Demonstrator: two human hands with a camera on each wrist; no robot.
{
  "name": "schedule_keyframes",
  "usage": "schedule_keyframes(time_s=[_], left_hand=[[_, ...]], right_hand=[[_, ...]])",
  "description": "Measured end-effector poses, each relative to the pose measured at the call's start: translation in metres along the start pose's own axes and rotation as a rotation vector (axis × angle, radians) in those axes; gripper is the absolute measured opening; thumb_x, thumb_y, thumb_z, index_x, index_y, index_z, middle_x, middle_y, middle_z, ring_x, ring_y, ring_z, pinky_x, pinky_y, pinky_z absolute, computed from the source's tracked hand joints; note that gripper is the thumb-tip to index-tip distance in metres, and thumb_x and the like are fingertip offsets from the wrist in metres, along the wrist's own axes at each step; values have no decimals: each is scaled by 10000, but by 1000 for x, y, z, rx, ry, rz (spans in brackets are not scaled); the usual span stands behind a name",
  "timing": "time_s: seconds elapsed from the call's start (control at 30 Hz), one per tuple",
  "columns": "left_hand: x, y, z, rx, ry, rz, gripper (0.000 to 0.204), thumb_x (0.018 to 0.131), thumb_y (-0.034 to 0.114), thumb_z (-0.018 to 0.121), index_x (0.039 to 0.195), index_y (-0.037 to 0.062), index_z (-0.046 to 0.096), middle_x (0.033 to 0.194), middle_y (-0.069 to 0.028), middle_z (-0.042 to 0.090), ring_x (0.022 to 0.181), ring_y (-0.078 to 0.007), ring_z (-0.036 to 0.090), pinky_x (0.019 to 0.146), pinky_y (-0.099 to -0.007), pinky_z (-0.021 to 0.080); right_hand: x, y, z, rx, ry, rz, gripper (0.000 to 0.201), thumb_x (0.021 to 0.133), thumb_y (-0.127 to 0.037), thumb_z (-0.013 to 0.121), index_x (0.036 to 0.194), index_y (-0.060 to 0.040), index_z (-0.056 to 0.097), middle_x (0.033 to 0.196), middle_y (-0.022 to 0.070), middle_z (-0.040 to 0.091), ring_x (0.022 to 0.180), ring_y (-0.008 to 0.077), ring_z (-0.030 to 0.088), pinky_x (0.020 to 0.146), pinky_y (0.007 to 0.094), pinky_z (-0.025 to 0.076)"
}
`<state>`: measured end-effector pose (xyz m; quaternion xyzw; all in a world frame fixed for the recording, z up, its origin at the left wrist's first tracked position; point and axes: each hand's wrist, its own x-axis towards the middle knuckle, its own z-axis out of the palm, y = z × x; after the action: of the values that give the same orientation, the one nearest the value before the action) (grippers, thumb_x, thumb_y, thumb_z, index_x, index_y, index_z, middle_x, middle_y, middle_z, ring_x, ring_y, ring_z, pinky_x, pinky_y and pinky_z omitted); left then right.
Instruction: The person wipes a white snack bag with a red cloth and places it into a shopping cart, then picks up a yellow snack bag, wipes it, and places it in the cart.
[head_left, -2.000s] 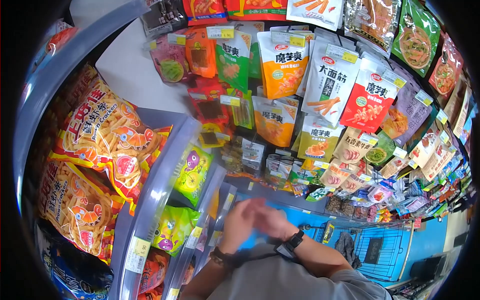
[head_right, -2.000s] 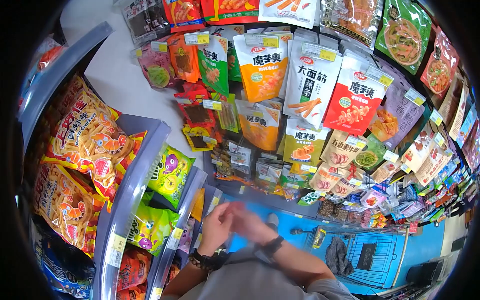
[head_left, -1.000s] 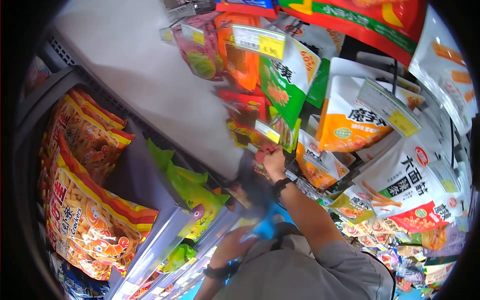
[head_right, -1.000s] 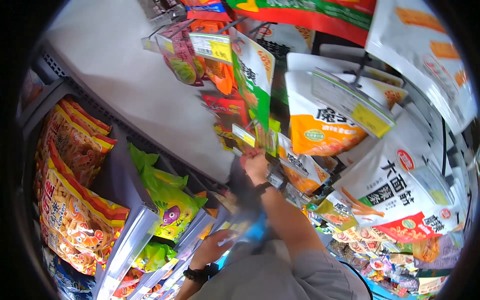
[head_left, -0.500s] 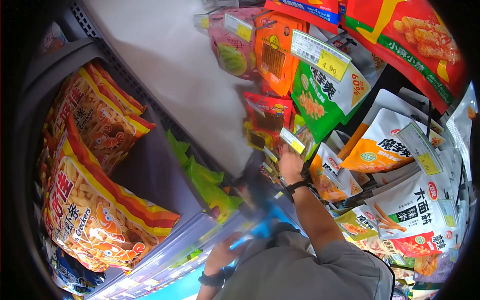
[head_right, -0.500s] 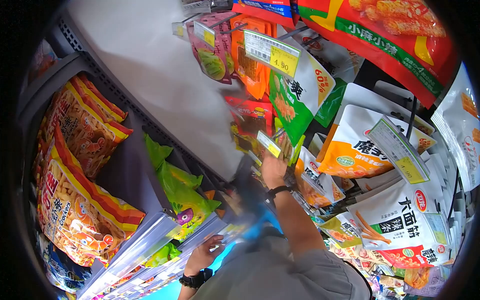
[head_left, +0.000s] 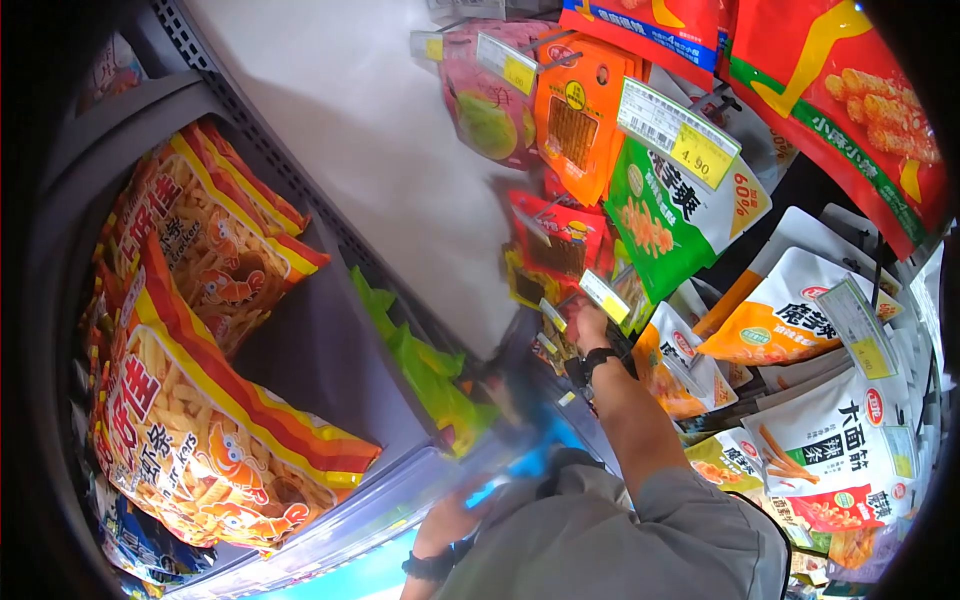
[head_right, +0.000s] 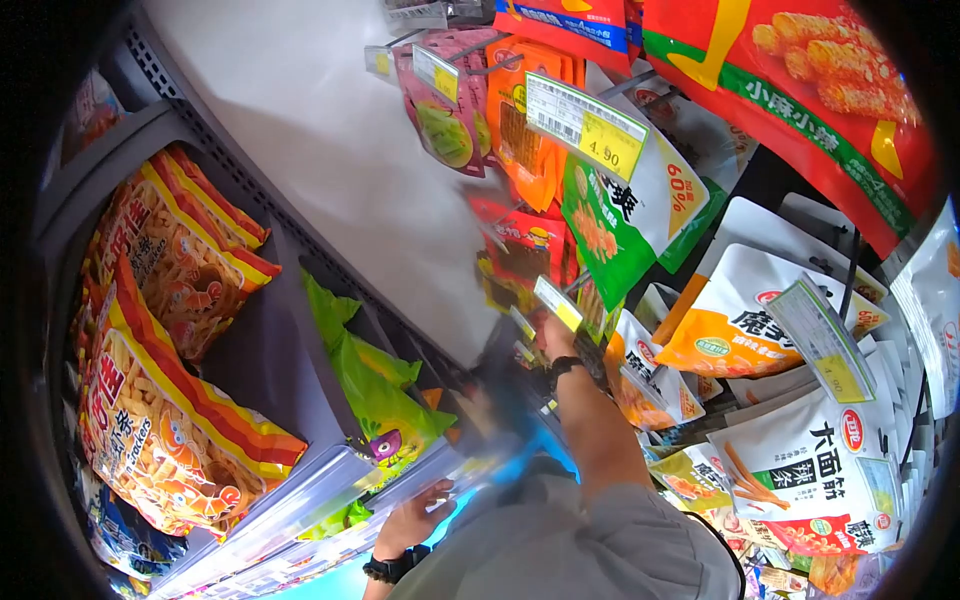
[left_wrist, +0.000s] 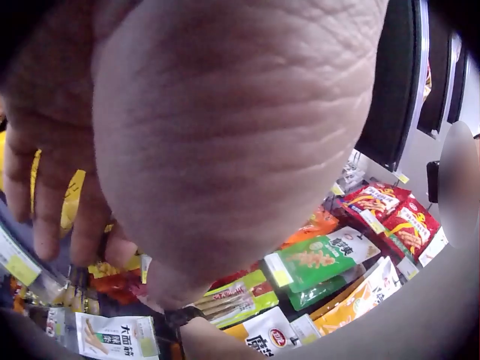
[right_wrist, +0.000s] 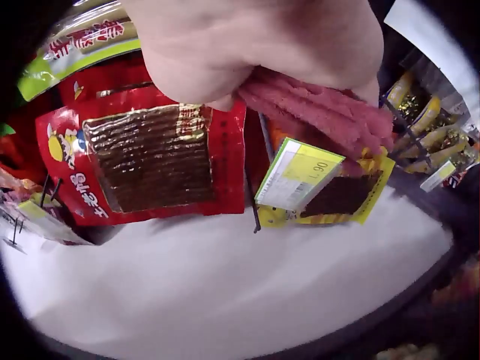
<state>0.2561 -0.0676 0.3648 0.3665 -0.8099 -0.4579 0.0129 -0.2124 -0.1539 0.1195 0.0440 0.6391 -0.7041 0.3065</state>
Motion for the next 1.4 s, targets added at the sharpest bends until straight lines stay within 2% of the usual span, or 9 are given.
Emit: schedule_keyframes(time_s=[0.1, 0.23, 0.33, 0.53, 0.77, 0.87, 1.13, 1.2, 1.4], left_hand=[[-2, -17, 5, 14, -6, 0, 411, 1006, 201, 789, 1360, 27, 676, 1234, -111, 768, 1126, -217, 761, 982, -370, 596], [-6, -55, 14, 36, -4, 56, 416, 998, 173, 798, 1364, 25, 667, 1240, -113, 764, 1136, -215, 754, 976, -370, 597], [-4, -50, 12, 30, -13, 50, 424, 994, 159, 802, 1366, 18, 655, 1247, -112, 760, 1135, -215, 750, 974, -367, 599], [-4, -49, 14, -16, -48, -57, 454, 982, 132, 812, 1382, 12, 633, 1270, -109, 753, 1140, -217, 740, 981, -358, 601], [-4, -38, 12, -46, -50, -122, 457, 982, 122, 812, 1391, 18, 635, 1289, -110, 750, 1147, -214, 736, 991, -358, 600], [-9, -52, 15, -18, -18, -94, 458, 983, 120, 811, 1394, 16, 636, 1292, -112, 750, 1148, -212, 737, 993, -358, 600], [-16, -70, 18, -30, 6, -35, 453, 976, 116, 819, 1381, 13, 645, 1280, -119, 756, 1139, -220, 749, 979, -369, 611], [-12, -71, 19, -33, 18, -9, 451, 975, 115, 821, 1378, 13, 647, 1277, -121, 758, 1136, -222, 752, 975, -371, 614], [-7, -62, 17, -24, 8, -38, 443, 968, 113, 827, 1363, 14, 653, 1276, -119, 761, 1134, -228, 759, 970, -372, 620]], right_hand=[[18, 13, 1, 376, -170, -24, 235, 1112, -255, 594, 1031, -80, 727, 879, 66, 732, 689, 160, 660, 529, 314, 464], [48, 43, 6, 242, 89, 5, 206, 1103, -250, 604, 1028, -89, 708, 867, 33, 717, 670, 138, 652, 459, 290, 389], [-19, -18, 22, 166, 90, -17, 132, 1067, -203, 660, 1021, -88, 706, 874, 34, 718, 680, 143, 657, 501, 301, 437], [18, 5, 20, -19, -30, -164, 245, 951, -185, 840, 1125, -55, 727, 974, 66, 766, 797, 219, 719, 701, 375, 574], [-34, -41, 29, -329, 231, -231, 527, 916, -286, 881, 1317, 13, 716, 1159, 143, 816, 1059, 323, 769, 962, 447, 575], [-47, -51, 33, -368, 290, -217, 497, 894, -294, 899, 1246, 17, 739, 1112, 160, 815, 1039, 310, 772, 926, 438, 581], [12, 26, 34, -348, 381, -583, 307, 839, -131, 931, 1009, -14, 704, 856, 88, 717, 824, 234, 724, 805, 393, 583], [12, 21, 34, -129, 301, -467, 250, 879, -116, 882, 1022, -11, 706, 867, 89, 724, 836, 228, 726, 801, 384, 585], [21, -8, 9, -223, 108, -48, 162, 920, -98, 813, 1021, -12, 720, 895, 97, 739, 868, 227, 732, 814, 382, 587]])
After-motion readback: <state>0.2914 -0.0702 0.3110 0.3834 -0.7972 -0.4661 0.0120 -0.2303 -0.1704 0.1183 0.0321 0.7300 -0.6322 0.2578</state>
